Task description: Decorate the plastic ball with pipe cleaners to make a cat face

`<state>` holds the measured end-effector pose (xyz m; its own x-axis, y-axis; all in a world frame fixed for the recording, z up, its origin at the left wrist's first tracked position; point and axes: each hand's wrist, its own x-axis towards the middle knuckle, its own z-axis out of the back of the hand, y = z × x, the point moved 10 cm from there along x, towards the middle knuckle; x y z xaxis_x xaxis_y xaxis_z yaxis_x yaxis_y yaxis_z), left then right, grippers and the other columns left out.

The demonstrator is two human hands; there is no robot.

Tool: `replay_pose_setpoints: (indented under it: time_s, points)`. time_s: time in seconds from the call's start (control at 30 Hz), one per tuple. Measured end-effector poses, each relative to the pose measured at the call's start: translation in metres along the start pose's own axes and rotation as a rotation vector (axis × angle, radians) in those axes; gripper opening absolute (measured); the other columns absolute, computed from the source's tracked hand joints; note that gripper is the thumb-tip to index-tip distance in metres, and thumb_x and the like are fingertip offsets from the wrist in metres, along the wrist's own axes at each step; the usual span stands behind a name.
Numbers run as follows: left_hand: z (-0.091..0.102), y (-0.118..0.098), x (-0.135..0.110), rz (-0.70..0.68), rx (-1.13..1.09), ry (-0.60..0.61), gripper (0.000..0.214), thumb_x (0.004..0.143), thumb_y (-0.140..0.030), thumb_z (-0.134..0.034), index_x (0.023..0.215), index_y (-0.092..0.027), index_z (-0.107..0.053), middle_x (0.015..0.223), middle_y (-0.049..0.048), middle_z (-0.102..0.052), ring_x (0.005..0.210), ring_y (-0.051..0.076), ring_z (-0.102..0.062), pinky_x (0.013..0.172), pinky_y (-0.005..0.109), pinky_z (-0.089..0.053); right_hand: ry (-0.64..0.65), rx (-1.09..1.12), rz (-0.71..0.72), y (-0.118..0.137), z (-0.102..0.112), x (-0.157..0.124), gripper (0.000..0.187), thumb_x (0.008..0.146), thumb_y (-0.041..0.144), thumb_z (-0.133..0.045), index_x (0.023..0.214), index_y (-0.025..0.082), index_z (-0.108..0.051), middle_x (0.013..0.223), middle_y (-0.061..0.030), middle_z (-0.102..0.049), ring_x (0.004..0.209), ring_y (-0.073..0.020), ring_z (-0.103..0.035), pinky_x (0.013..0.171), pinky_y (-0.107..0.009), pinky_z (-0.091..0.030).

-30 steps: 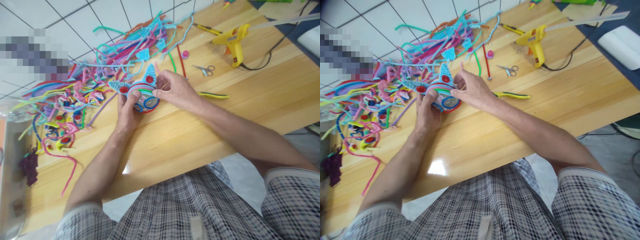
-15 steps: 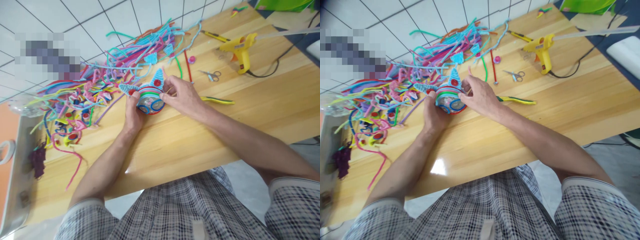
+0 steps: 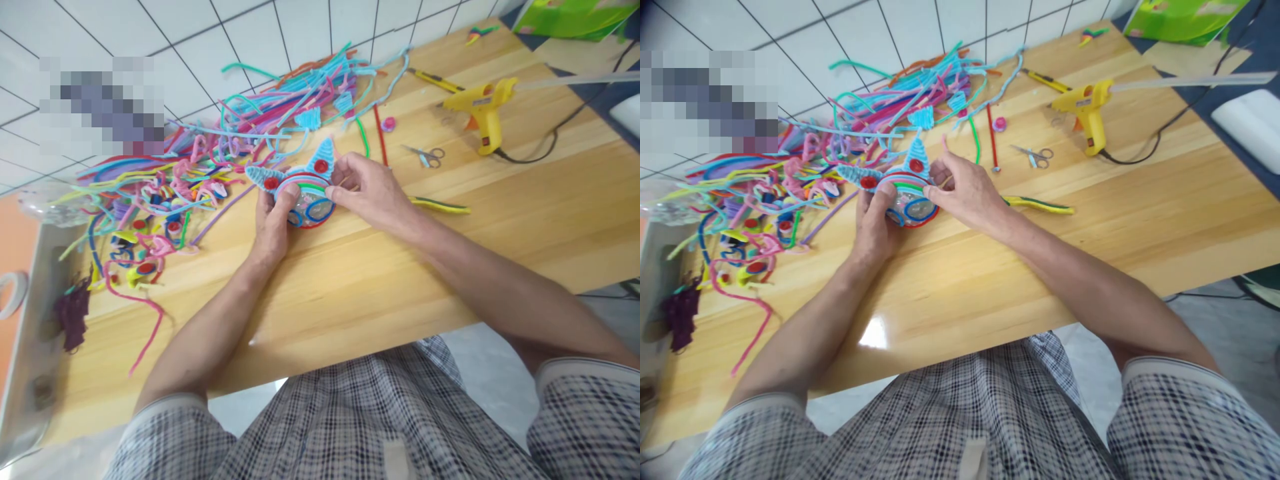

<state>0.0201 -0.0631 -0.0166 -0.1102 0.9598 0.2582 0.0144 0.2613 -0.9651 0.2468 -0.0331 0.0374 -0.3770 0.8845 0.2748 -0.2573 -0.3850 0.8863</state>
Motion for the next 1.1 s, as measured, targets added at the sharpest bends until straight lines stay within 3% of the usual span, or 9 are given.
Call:
replay_pose_setpoints:
  time_s: [0.3, 0.57, 0.67, 0.9, 1.1]
  points:
    - [0.002, -0.004, 0.0, 0.006, -0.004, -0.06, 0.073, 0.101, -0.092, -0.095, 0.143, -0.033, -0.087, 0.146, 0.0062, -0.091, 0.147, 0.035, -0.086, 0.129, 0.048, -0.07, -0.006, 0.022, -0.011, -0.009, -0.007, 0.001, 0.05, 0.109, 0.074, -0.093, 0.127, 0.03, -0.08, 0.123, -0.0061, -0.091, 0.124, -0.035, -0.088, 0.114, -0.061, -0.078]
    - [-0.002, -0.007, -0.004, 0.022, -0.084, -0.071, 0.068, 0.104, -0.085, -0.097, 0.142, -0.031, -0.085, 0.148, 0.0065, -0.091, 0.151, 0.038, -0.086, 0.133, 0.052, -0.069, 0.044, 0.029, -0.041, -0.014, -0.011, 0.001, 0.042, 0.111, 0.061, -0.09, 0.136, 0.029, -0.081, 0.147, -0.0105, -0.091, 0.138, -0.0371, -0.087, 0.124, -0.064, -0.074]
    - [-0.004, -0.006, -0.001, 0.013, -0.126, -0.035, 0.07, 0.102, -0.091, -0.093, 0.139, -0.032, -0.086, 0.15, 0.0081, -0.091, 0.156, 0.039, -0.083, 0.134, 0.053, -0.069, 0.062, 0.047, -0.049, -0.016, -0.011, 0.0, 0.042, 0.111, 0.06, -0.088, 0.137, 0.028, -0.08, 0.153, -0.0121, -0.091, 0.138, -0.0378, -0.088, 0.124, -0.064, -0.075]
    - [0.001, 0.011, -0.001, 0.044, -0.068, -0.055, 0.076, 0.099, -0.095, -0.092, 0.145, -0.035, -0.084, 0.159, 0.0084, -0.087, 0.159, 0.04, -0.079, 0.137, 0.056, -0.065, 0.072, 0.068, -0.08, -0.018, -0.01, -0.001, 0.053, 0.105, 0.072, -0.091, 0.134, 0.029, -0.081, 0.152, -0.0141, -0.092, 0.142, -0.0413, -0.088, 0.126, -0.069, -0.074]
    - [-0.009, 0.0, -0.003, 0.043, -0.061, -0.013, 0.096, 0.089, -0.103, -0.095, 0.158, -0.037, -0.079, 0.156, 0.0116, -0.086, 0.158, 0.042, -0.079, 0.131, 0.056, -0.067, 0.061, 0.115, -0.104, -0.021, -0.007, 0.0, 0.053, 0.1, 0.074, -0.093, 0.128, 0.03, -0.079, 0.149, -0.0134, -0.093, 0.137, -0.0403, -0.089, 0.126, -0.068, -0.073]
